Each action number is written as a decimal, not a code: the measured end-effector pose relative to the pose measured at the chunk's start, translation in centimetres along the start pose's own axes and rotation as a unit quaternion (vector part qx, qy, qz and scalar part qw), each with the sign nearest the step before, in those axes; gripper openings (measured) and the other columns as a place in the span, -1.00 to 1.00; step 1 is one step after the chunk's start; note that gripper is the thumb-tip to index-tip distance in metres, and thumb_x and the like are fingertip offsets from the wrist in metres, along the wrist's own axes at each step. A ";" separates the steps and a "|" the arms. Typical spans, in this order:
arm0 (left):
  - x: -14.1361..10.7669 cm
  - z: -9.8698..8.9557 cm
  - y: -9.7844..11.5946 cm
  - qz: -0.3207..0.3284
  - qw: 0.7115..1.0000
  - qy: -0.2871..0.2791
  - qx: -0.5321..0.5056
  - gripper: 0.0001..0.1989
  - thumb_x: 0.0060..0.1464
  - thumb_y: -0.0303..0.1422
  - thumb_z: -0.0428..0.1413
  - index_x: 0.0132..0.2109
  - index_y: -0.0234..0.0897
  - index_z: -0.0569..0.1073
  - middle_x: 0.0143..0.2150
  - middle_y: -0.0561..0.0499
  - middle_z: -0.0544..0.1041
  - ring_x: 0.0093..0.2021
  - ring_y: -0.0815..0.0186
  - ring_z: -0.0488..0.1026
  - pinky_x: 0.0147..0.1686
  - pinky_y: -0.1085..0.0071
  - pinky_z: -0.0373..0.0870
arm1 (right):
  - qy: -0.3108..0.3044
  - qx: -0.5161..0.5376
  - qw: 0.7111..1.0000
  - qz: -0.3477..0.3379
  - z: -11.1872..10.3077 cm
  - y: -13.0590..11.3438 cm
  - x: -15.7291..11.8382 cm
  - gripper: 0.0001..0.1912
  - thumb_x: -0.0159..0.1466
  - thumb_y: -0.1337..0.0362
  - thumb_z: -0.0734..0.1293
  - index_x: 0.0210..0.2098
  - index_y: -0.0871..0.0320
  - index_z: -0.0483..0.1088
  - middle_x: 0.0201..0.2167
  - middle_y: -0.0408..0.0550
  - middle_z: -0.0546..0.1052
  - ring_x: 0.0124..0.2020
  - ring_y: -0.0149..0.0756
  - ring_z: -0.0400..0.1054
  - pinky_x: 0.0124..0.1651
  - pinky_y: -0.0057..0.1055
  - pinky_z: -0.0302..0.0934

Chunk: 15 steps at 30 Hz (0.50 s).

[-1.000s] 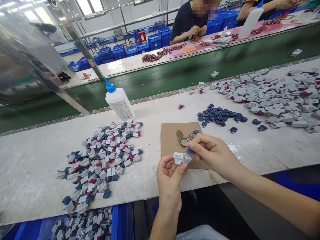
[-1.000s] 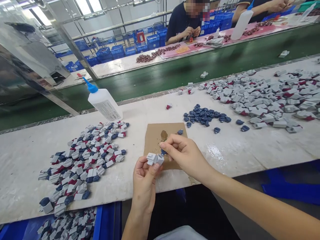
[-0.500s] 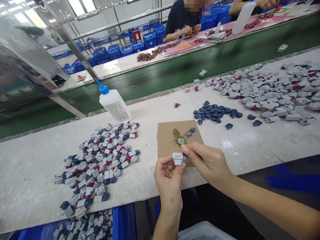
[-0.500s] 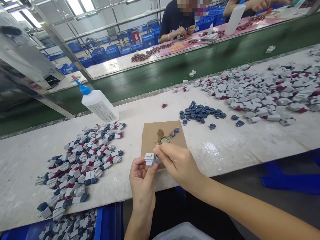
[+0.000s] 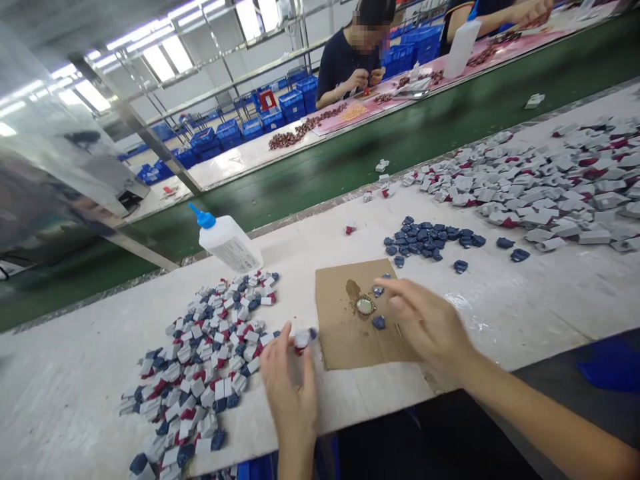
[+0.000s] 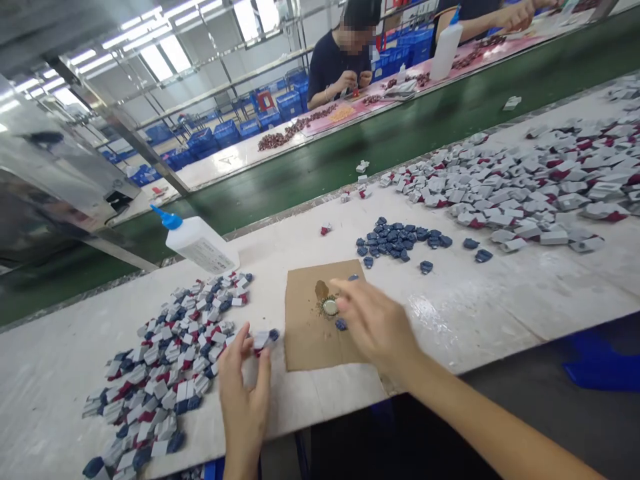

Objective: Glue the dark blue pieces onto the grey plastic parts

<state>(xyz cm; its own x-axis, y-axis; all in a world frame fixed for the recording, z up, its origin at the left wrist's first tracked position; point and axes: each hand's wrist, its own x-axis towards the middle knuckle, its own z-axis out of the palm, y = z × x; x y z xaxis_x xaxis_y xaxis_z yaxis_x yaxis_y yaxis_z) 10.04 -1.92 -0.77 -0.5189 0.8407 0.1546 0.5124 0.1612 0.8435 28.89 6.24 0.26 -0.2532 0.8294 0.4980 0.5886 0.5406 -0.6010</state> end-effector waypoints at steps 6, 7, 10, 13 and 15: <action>1.9 -0.5 -4.0 0.285 0.899 0.133 0.304 -0.46 -0.13 -0.45 0.12 0.07 -0.09 0.33 0.16 -0.16 0.16 0.15 -0.13 0.04 0.09 -0.03 -0.05 | 0.019 -0.320 0.947 0.010 -5.0 11.4 2.1 -0.57 0.23 0.03 0.12 -0.12 0.21 0.36 -0.14 0.19 0.41 -0.15 0.00 0.27 -0.24 -0.17 0.20; 2.8 0.0 -3.8 0.320 0.890 0.145 0.290 -0.41 -0.15 -0.47 0.13 0.10 -0.03 0.29 0.16 -0.12 0.17 0.14 -0.12 0.06 0.10 -0.02 -0.05 | 0.013 -0.342 0.940 0.005 -5.4 13.2 1.9 -0.55 0.21 0.02 0.13 -0.13 0.21 0.38 -0.13 0.19 0.40 -0.15 0.02 0.26 -0.25 -0.16 0.19; 6.9 2.5 -0.2 0.421 0.870 0.123 0.224 -0.39 -0.14 -0.51 0.12 0.10 0.01 0.28 0.10 -0.07 0.30 0.13 -0.04 0.12 0.12 0.04 -0.02 | 0.011 -0.330 0.944 -0.001 -5.5 16.3 1.3 -0.61 0.26 0.08 0.09 -0.23 0.15 0.44 -0.16 0.13 0.41 -0.11 -0.05 0.25 -0.17 -0.18 0.19; 13.6 8.2 6.4 0.492 0.841 -0.057 0.217 -0.48 -0.03 -0.48 0.05 0.12 -0.16 0.24 0.02 -0.12 0.38 0.12 0.08 0.18 0.06 0.14 0.14 | 0.036 -0.289 0.956 0.029 -5.4 16.8 1.2 -0.60 0.28 0.10 0.05 -0.12 0.13 0.39 -0.08 0.07 0.37 -0.04 -0.12 0.22 -0.06 -0.20 0.18; 18.9 14.2 10.5 0.474 0.839 -0.131 0.231 -0.56 0.09 -0.37 -0.06 0.14 -0.26 0.18 0.07 -0.16 0.34 0.14 0.14 0.17 0.07 0.16 0.15 | 0.062 -0.283 0.955 0.065 -5.7 16.6 1.2 -0.53 0.25 0.02 0.06 -0.01 0.13 0.31 0.01 0.08 0.31 0.01 -0.08 0.19 -0.03 -0.15 0.16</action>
<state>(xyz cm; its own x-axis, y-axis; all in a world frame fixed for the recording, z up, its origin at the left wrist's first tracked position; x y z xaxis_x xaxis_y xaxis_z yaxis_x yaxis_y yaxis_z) 15.38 22.99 3.70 0.4100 0.7789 0.4746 0.8519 -0.5129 0.1058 42.74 15.41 -5.59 -0.0780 0.8418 0.5342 0.9384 0.2429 -0.2458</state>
